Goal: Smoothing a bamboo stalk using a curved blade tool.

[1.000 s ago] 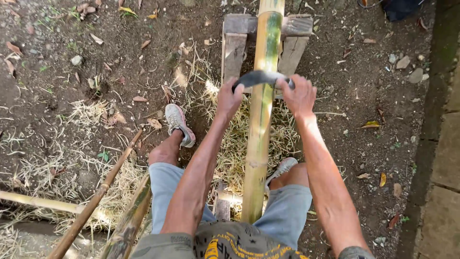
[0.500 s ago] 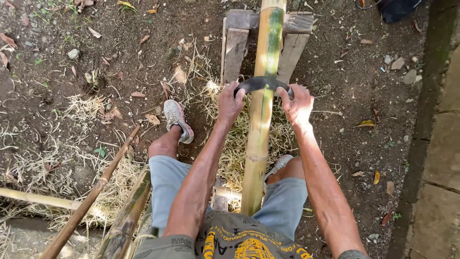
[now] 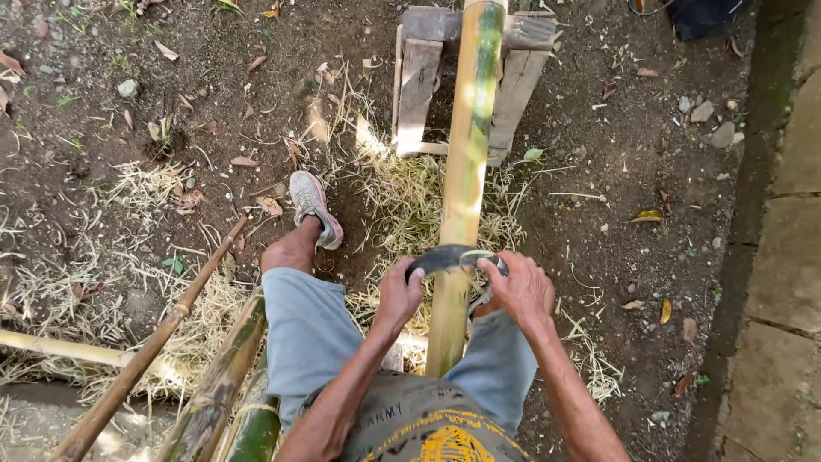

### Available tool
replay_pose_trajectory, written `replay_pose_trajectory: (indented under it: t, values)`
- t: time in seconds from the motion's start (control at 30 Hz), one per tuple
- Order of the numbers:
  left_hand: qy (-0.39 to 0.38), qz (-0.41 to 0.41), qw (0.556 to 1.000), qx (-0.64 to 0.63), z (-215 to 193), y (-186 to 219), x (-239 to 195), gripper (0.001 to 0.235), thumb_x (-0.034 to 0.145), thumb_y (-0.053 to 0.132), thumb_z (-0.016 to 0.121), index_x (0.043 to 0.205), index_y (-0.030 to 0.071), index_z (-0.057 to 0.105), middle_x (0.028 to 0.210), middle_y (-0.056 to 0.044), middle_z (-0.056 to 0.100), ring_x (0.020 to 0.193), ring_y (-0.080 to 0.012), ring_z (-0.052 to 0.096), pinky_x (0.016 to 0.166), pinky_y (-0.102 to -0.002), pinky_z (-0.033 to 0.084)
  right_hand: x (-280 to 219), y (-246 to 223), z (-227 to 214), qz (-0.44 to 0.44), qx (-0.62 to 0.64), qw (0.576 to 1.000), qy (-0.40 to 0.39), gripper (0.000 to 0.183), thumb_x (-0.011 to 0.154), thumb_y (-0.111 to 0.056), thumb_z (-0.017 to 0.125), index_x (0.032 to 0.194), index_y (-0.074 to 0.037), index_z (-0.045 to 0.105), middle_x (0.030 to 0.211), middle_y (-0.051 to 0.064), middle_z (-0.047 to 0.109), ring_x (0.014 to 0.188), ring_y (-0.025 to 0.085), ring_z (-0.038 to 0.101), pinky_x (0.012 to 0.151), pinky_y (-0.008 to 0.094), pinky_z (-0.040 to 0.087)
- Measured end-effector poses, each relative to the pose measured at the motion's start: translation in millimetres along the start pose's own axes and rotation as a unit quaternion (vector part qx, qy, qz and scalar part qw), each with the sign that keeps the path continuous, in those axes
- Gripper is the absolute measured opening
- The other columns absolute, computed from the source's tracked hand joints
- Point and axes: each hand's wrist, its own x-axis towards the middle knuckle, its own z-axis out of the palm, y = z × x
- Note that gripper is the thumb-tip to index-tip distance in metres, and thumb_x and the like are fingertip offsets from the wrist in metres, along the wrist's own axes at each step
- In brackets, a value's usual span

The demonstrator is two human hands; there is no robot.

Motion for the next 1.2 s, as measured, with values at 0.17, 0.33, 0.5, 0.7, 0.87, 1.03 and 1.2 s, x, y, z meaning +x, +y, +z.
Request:
replay_pose_trajectory:
  t: [0.17, 0.33, 0.5, 0.7, 0.87, 1.03, 1.2]
  values:
    - [-0.039, -0.068, 0.997, -0.028, -5.5, 25.1, 26.0, 0.020, 0.093, 0.024, 0.055, 0.093, 0.004, 0.059, 0.069, -0.006, 0.056, 0.061, -0.0172, 0.052, 0.057, -0.038, 0.043, 33.6, -4.7, -8.0, -0.006, -0.026, 1.000, 0.001, 0.044, 0.093, -0.053, 0.067, 0.093, -0.009, 0.072, 0.081, 0.009, 0.067, 0.076, 0.027, 0.063, 0.073, 0.047, 0.051]
    - [-0.019, 0.037, 0.998, -0.048, 6.1, 27.4, 133.4, 0.023, 0.098, 0.023, 0.054, 0.089, 0.002, 0.060, 0.075, -0.006, 0.054, 0.064, -0.0165, 0.047, 0.056, -0.037, 0.040, 130.3, 21.8, 9.1, -0.099, -0.078, 0.985, 0.122, 0.043, 0.094, -0.051, 0.064, 0.092, -0.009, 0.071, 0.076, 0.007, 0.062, 0.070, 0.023, 0.058, 0.067, 0.045, 0.048]
    - [-0.044, 0.030, 0.991, -0.126, -4.4, 70.8, 208.2, 0.015, 0.093, 0.018, 0.051, 0.099, 0.007, 0.061, 0.073, -0.003, 0.057, 0.058, -0.0141, 0.053, 0.050, -0.032, 0.044, 208.0, 3.5, -7.1, -0.058, -0.083, 0.985, 0.138, 0.042, 0.099, -0.053, 0.063, 0.089, -0.012, 0.062, 0.075, 0.001, 0.054, 0.070, 0.020, 0.053, 0.069, 0.041, 0.044]
    - [0.025, 0.093, 0.989, -0.112, 11.4, 58.2, 249.6, 0.009, 0.097, 0.016, 0.058, 0.092, 0.009, 0.060, 0.077, -0.003, 0.060, 0.070, -0.0125, 0.058, 0.059, -0.031, 0.050, 229.9, -14.1, -26.0, -0.139, -0.035, 0.966, 0.214, 0.034, 0.103, -0.044, 0.067, 0.093, -0.012, 0.065, 0.083, 0.001, 0.057, 0.078, 0.021, 0.052, 0.075, 0.042, 0.038]
    - [0.026, 0.079, 0.988, -0.129, 13.5, 61.9, 239.4, 0.009, 0.096, 0.017, 0.055, 0.092, 0.012, 0.060, 0.082, -0.001, 0.060, 0.072, -0.0119, 0.060, 0.059, -0.030, 0.055, 218.7, -13.3, -22.9, -0.166, -0.025, 0.954, 0.249, 0.032, 0.103, -0.042, 0.070, 0.097, -0.011, 0.067, 0.083, 0.001, 0.058, 0.078, 0.020, 0.053, 0.075, 0.042, 0.038]
    - [0.014, 0.077, 0.995, -0.063, 18.5, 35.9, 201.2, 0.012, 0.100, 0.018, 0.051, 0.096, 0.011, 0.060, 0.087, -0.007, 0.058, 0.073, -0.0163, 0.054, 0.063, -0.033, 0.052, 196.3, 20.5, 10.7, -0.183, -0.071, 0.945, 0.262, 0.032, 0.103, -0.041, 0.070, 0.090, -0.012, 0.065, 0.072, 0.001, 0.055, 0.065, 0.019, 0.049, 0.064, 0.037, 0.039]
    - [0.046, 0.149, 0.985, -0.074, 16.2, 3.0, 129.3, 0.024, 0.103, 0.021, 0.052, 0.110, 0.000, 0.062, 0.103, -0.012, 0.061, 0.091, -0.0216, 0.061, 0.084, -0.041, 0.055, 122.6, 22.4, 24.1, -0.228, -0.056, 0.927, 0.291, 0.034, 0.102, -0.041, 0.074, 0.093, -0.010, 0.065, 0.072, -0.001, 0.053, 0.060, 0.017, 0.046, 0.056, 0.034, 0.036]
